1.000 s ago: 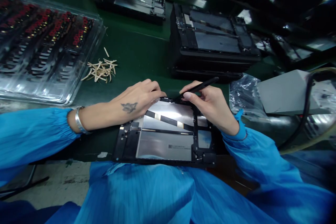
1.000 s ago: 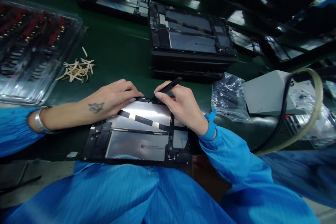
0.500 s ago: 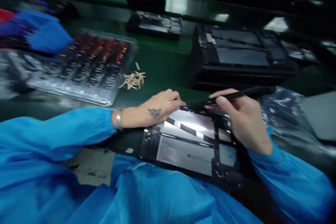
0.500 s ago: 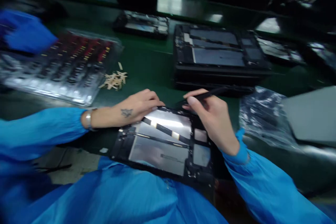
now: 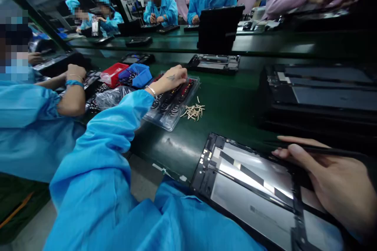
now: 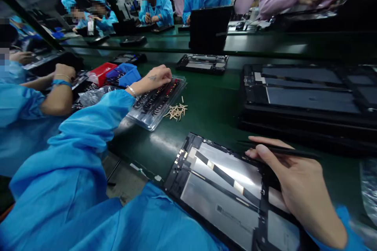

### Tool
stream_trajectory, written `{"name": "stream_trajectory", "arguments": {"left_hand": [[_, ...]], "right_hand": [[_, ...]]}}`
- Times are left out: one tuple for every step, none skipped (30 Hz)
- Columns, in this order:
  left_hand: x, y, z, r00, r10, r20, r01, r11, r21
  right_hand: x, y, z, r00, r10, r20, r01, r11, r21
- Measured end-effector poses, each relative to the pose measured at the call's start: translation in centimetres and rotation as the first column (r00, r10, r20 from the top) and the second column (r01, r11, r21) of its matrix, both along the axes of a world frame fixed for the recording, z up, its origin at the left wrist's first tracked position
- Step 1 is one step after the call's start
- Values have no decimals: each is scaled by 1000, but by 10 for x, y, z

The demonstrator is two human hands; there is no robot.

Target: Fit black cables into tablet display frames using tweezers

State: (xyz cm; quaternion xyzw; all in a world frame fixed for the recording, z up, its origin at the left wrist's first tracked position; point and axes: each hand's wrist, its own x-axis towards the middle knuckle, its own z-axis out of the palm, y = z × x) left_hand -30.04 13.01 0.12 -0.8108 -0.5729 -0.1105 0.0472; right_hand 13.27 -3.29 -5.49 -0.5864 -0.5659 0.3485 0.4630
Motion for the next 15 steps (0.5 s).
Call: {"name": "stream_trajectory", "arguments": {"left_hand": [[3,9,-6,1000,-22,10,22,1000,-12],[7,18,-11,999,-42,21,42,999,-23],[11,25,-15,998,-58,29,59,998,-35],[14,30,-18,997,-72,35,74,996,-48],[17,34,-20,996,-84,39,86,994,-61],[18,37,-22,995,-92,39,95,993,-72],[17,38,-22,995,-97,38,100,992,-79],[16,38,-22,994,-99,36,102,992,-81],[15,36,-22,995,-98,34,100,992,-78],[13,35,-22,995,-96,33,98,992,-73],[12,33,-22,995,-96,31,98,993,-68],[10,32,-22,995,-97,30,99,993,-66],[9,31,-22,995,-97,29,99,993,-66],[9,31,-23,995,-97,28,99,993,-69],[9,32,-24,995,-95,26,97,992,-75]], "right_hand": [[-1,0,2,1000,-7,-18,6,998,-56],[-1,0,5,1000,-10,-26,7,995,-100],[-1,0,7,1000,-11,-29,7,992,-124],[-1,-1,9,999,-17,-32,12,991,-130],[0,-1,10,999,-16,-33,11,990,-140],[0,-1,10,1000,-11,-29,7,989,-150],[1,-1,10,1000,-8,-21,4,987,-159],[1,-2,10,1000,-6,-11,4,986,-165],[1,-2,11,1000,-2,-2,2,986,-169],[1,-2,11,1000,-3,3,4,986,-167],[0,-3,12,1000,-5,5,6,987,-160],[0,-4,12,1000,-7,4,8,988,-152],[-1,-4,13,1000,-5,2,5,989,-145],[-1,-4,13,1000,3,2,-3,990,-139],[-1,-4,13,1000,12,4,-12,991,-131]]}}
